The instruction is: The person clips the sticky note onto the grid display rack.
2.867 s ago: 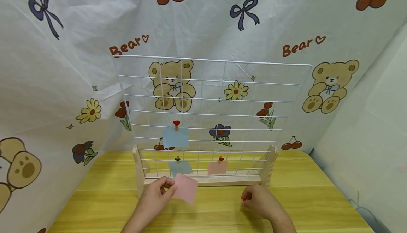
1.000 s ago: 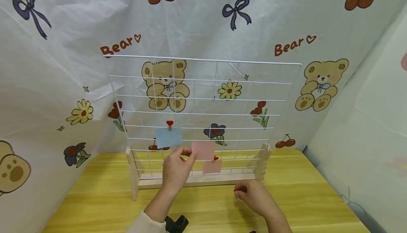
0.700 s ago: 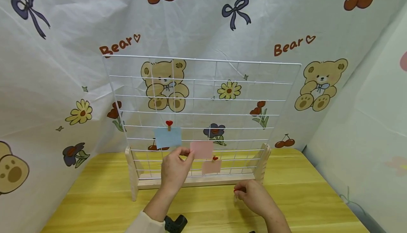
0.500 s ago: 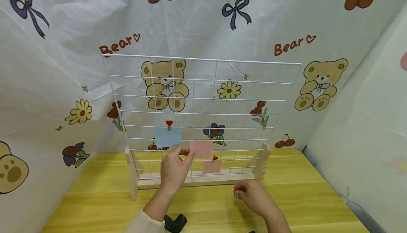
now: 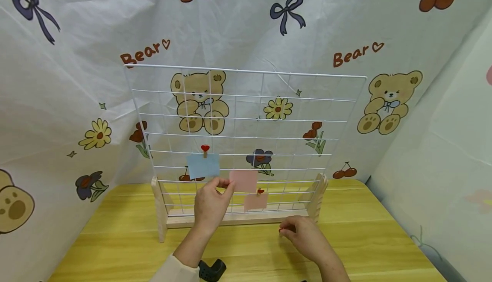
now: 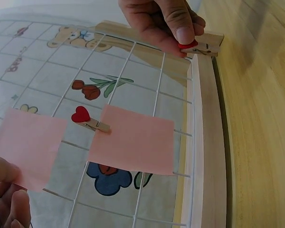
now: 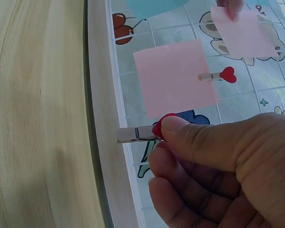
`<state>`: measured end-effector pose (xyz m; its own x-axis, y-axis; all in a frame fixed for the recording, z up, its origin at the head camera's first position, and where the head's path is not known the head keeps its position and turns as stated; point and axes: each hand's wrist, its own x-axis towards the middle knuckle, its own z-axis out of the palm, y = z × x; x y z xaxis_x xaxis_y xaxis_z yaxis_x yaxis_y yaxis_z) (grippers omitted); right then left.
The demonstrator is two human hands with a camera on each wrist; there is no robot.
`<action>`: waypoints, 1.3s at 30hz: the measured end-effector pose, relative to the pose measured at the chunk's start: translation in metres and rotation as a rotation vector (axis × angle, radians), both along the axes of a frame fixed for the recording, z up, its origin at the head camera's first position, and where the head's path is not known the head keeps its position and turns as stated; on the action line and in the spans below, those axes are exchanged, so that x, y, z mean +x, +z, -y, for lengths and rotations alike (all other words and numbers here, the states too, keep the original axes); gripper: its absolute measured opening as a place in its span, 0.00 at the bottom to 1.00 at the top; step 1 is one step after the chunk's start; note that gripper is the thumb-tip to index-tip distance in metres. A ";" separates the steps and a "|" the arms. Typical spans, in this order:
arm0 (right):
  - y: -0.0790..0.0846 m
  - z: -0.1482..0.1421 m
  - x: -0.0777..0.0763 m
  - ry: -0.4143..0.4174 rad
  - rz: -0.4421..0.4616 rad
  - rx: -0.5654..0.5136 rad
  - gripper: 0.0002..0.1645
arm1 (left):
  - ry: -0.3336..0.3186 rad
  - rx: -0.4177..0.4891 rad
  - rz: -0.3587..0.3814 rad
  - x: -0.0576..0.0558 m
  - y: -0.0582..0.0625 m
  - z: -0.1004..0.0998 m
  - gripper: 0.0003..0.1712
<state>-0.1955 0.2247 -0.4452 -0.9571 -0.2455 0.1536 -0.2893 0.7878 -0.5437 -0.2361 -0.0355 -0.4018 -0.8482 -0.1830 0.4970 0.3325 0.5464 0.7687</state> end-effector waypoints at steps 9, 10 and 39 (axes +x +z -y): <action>-0.001 0.006 0.000 -0.018 -0.017 -0.044 0.03 | -0.010 0.013 -0.001 -0.001 0.000 0.000 0.09; -0.001 0.006 0.000 -0.021 -0.019 -0.057 0.03 | -0.010 0.013 -0.003 -0.001 0.000 0.000 0.09; 0.003 0.042 0.001 0.034 -0.596 -0.217 0.14 | -0.017 0.007 -0.022 -0.003 -0.001 0.002 0.09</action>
<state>-0.1943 0.1823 -0.4425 -0.6841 -0.1780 0.7073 -0.6147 0.6627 -0.4278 -0.2393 -0.0373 -0.4025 -0.8400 -0.1725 0.5145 0.3586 0.5352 0.7649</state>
